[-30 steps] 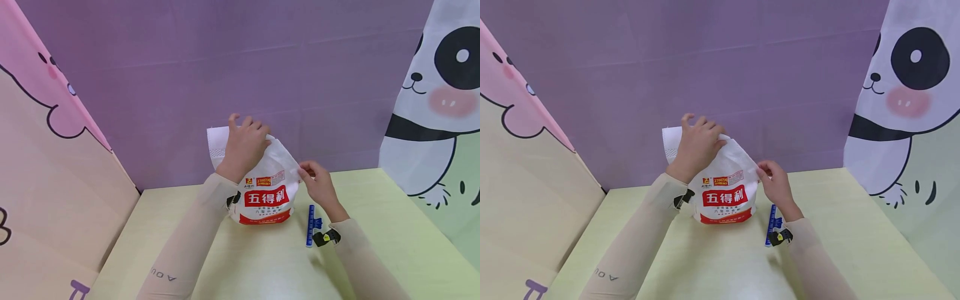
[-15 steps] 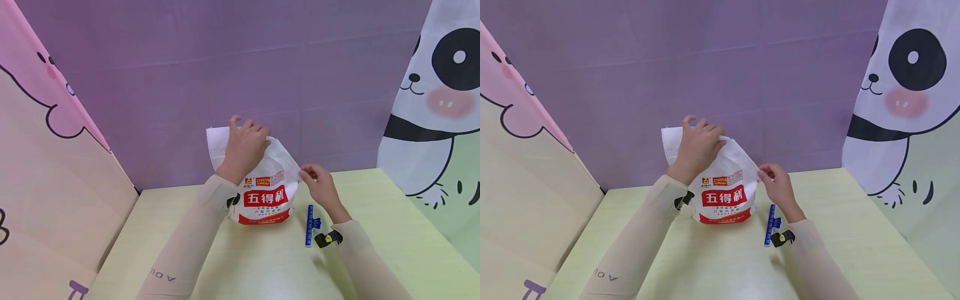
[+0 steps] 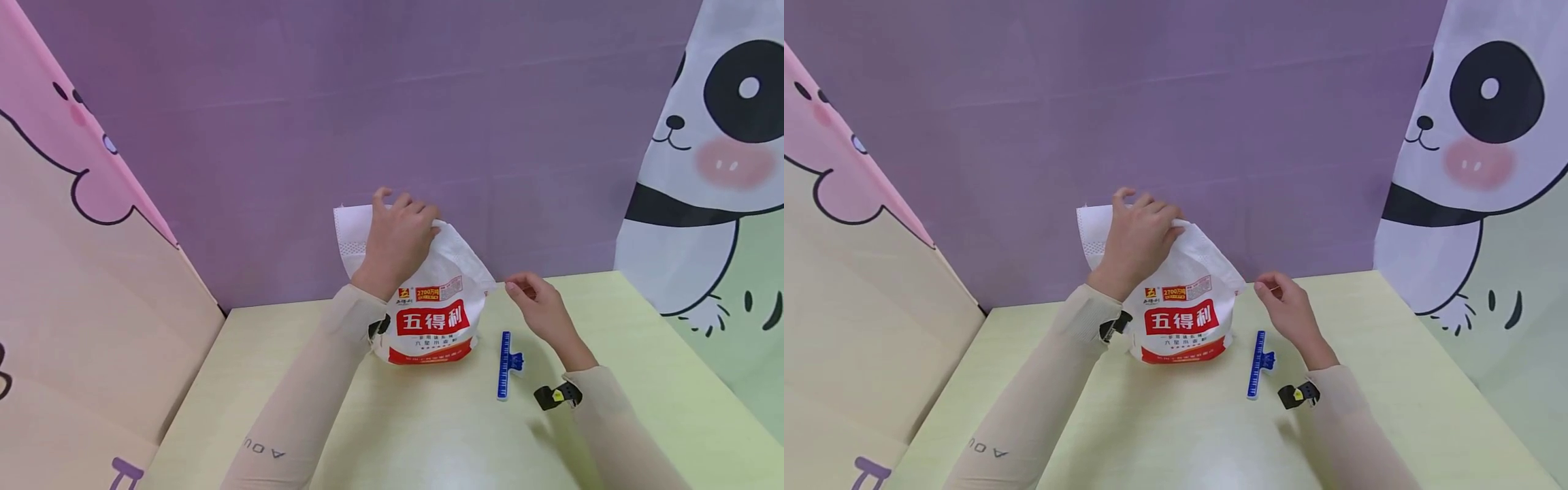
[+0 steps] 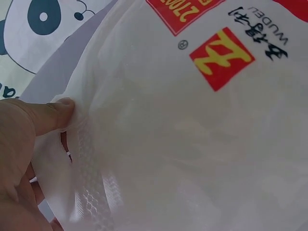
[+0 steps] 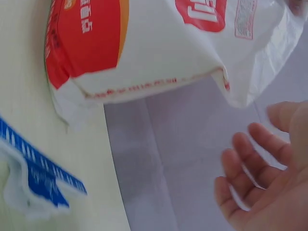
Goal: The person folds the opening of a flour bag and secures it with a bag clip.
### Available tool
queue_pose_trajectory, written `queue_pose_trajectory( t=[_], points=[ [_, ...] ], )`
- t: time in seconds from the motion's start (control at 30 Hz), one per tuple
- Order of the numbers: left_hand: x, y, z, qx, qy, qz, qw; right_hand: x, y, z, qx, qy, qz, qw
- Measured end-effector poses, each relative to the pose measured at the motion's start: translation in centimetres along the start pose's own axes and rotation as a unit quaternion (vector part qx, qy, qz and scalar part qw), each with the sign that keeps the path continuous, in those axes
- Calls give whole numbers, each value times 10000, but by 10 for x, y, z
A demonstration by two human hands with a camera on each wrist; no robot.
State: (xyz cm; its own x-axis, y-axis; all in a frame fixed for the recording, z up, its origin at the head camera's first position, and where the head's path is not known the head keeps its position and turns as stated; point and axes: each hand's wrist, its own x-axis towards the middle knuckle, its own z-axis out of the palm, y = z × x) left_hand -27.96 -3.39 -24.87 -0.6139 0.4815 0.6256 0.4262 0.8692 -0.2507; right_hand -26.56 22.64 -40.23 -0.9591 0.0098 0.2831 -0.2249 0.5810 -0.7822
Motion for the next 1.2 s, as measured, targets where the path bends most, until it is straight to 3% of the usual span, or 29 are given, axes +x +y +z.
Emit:
queue_pose_trajectory(
  t=[0.23,0.43,0.93,1.2],
  points=[
    [-2,-1,0,-22,67,-37,10000,-6,18,-7,-421,-885,349,9946],
    [-3,-1,1,-19,110,-51,9999,-12,30,-7,-365,-1675,473,9841],
    [-6,-2,6,-311,117,-156,9993,-25,51,-3,-797,-2132,515,9724],
    [-7,-2,6,-285,-162,-190,9993,-28,55,0,-877,-2441,594,9639]
  ],
)
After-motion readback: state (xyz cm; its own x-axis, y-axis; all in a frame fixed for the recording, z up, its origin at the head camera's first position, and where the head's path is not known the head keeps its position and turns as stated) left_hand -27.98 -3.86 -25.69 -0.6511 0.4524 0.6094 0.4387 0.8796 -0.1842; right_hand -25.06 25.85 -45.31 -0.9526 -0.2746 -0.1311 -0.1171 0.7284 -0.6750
